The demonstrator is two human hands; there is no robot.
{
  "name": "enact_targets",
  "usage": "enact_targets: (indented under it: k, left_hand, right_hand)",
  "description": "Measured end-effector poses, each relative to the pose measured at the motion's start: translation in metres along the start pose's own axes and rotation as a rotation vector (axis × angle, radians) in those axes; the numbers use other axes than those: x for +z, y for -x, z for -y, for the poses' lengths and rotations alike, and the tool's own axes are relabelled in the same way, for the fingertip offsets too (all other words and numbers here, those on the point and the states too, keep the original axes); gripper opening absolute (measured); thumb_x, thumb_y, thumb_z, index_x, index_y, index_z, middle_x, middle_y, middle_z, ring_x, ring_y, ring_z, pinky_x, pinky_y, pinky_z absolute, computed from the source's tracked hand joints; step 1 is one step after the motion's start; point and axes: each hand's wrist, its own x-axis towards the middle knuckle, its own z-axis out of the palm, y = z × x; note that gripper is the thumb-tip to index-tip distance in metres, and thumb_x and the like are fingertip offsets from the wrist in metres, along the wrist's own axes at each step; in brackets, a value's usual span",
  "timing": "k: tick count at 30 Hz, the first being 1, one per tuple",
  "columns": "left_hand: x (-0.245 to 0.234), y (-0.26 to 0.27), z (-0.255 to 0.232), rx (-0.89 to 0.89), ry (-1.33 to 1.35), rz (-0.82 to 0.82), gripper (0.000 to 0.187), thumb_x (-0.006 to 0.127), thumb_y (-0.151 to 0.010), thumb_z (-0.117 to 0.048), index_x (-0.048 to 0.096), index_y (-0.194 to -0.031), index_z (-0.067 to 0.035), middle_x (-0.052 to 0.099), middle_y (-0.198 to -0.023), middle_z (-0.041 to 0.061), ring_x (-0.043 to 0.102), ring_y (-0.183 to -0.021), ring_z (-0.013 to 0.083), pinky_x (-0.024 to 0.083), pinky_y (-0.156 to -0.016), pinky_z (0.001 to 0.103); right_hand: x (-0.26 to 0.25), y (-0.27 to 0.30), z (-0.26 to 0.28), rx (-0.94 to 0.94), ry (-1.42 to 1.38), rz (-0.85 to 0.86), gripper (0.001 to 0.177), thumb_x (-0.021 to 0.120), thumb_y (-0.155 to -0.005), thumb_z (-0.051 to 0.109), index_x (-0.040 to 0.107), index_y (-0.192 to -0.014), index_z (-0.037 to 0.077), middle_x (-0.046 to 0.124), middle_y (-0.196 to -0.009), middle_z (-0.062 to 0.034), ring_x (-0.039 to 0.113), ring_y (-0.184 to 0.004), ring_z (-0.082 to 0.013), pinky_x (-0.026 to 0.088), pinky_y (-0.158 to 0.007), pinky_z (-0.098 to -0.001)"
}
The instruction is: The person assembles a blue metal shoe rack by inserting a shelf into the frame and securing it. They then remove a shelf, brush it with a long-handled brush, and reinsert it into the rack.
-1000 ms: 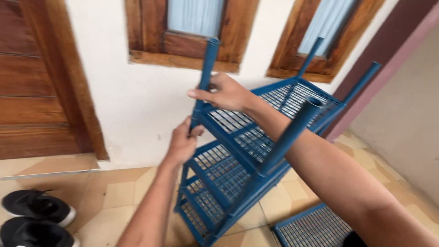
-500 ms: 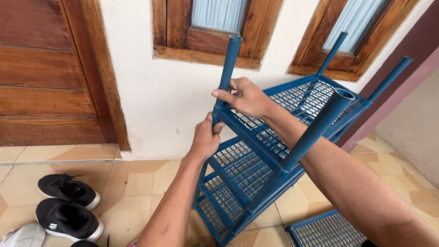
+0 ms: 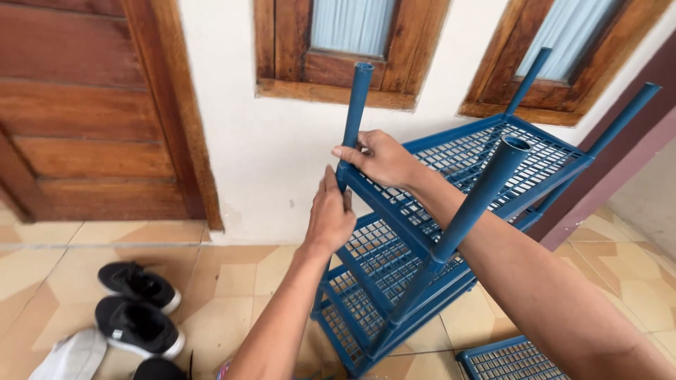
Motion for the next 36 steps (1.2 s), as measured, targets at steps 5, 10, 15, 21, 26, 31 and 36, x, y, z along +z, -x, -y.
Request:
enact_targets:
  k: [5,10,15,21,26,31,36]
  left_hand:
    - [-0.01,0.041,-0.028,0.287,-0.036,-0.357,0.031,0.038,-0.102,-0.005,0.053,-0.129,0.003,0.047,-0.134,0.024,0.054,-0.123,0.0462,0.055,-0.093,0.059]
    - [-0.009,0.058,-0.026,0.49,-0.105,-0.255,0.029,0.039,-0.1,-0.007,0.065,-0.113,-0.006,0.058,-0.102,0.008,0.067,-0.099,0.0297,0.061,-0.084,0.044]
    - [0.024,0.075,-0.016,0.683,-0.257,0.149,0.058,0.049,-0.091,-0.054,0.063,-0.112,-0.001,0.066,-0.102,0.024,0.068,-0.102,0.041,0.057,-0.088,0.054]
    - [0.038,0.079,-0.022,0.854,-0.303,-0.138,0.058,0.073,-0.079,-0.064,0.062,-0.079,-0.007,0.064,-0.07,0.012,0.07,-0.067,0.0296,0.059,-0.064,0.038]
    - [0.056,0.065,0.008,0.858,-0.344,-0.23,0.047,0.076,-0.08,-0.055,0.065,-0.075,-0.009,0.062,-0.07,0.008,0.069,-0.065,0.0284,0.057,-0.058,0.037]
    - [0.051,0.048,0.036,0.609,-0.392,-0.377,0.026,0.076,-0.08,-0.042,0.067,-0.078,-0.017,0.063,-0.07,0.0,0.07,-0.07,0.0235,0.058,-0.057,0.035]
    - [0.023,0.039,0.016,0.148,-0.367,-0.393,0.027,0.069,-0.088,-0.039,0.07,-0.089,-0.012,0.07,-0.079,0.011,0.073,-0.075,0.0332,0.058,-0.061,0.044]
  right_hand:
    - [-0.004,-0.002,-0.008,0.013,-0.03,0.033,0.03,0.071,-0.097,0.031,0.069,-0.091,0.001,0.065,-0.072,-0.009,0.066,-0.062,-0.0168,0.057,-0.058,-0.0305]
    - [-0.024,0.014,-0.013,0.009,-0.154,0.079,0.028,0.073,-0.094,0.016,0.066,-0.112,-0.004,0.07,-0.089,-0.0153,0.067,-0.072,-0.0179,0.062,-0.066,-0.0307]
    - [-0.046,0.045,-0.023,0.0,-0.038,0.057,0.03,0.068,-0.096,0.013,0.07,-0.123,0.001,0.076,-0.11,-0.0184,0.071,-0.105,-0.0268,0.055,-0.094,-0.0425]
    - [-0.047,0.056,-0.03,0.015,-0.048,0.028,0.027,0.066,-0.098,0.013,0.072,-0.122,0.003,0.076,-0.112,-0.0178,0.071,-0.113,-0.0325,0.054,-0.101,-0.0459]
    - [-0.052,0.06,-0.032,0.005,-0.094,0.021,0.028,0.067,-0.097,0.019,0.073,-0.121,0.005,0.076,-0.115,-0.0173,0.07,-0.115,-0.0315,0.053,-0.102,-0.0461]
    - [-0.068,0.068,-0.043,0.056,0.07,-0.04,0.024,0.062,-0.097,0.018,0.076,-0.113,0.008,0.077,-0.113,-0.0141,0.068,-0.116,-0.0379,0.05,-0.104,-0.0533]
    - [-0.083,0.069,-0.104,0.114,0.354,-0.228,0.029,0.064,-0.096,0.034,0.077,-0.116,0.018,0.074,-0.124,-0.0077,0.064,-0.122,-0.0368,0.047,-0.107,-0.0502]
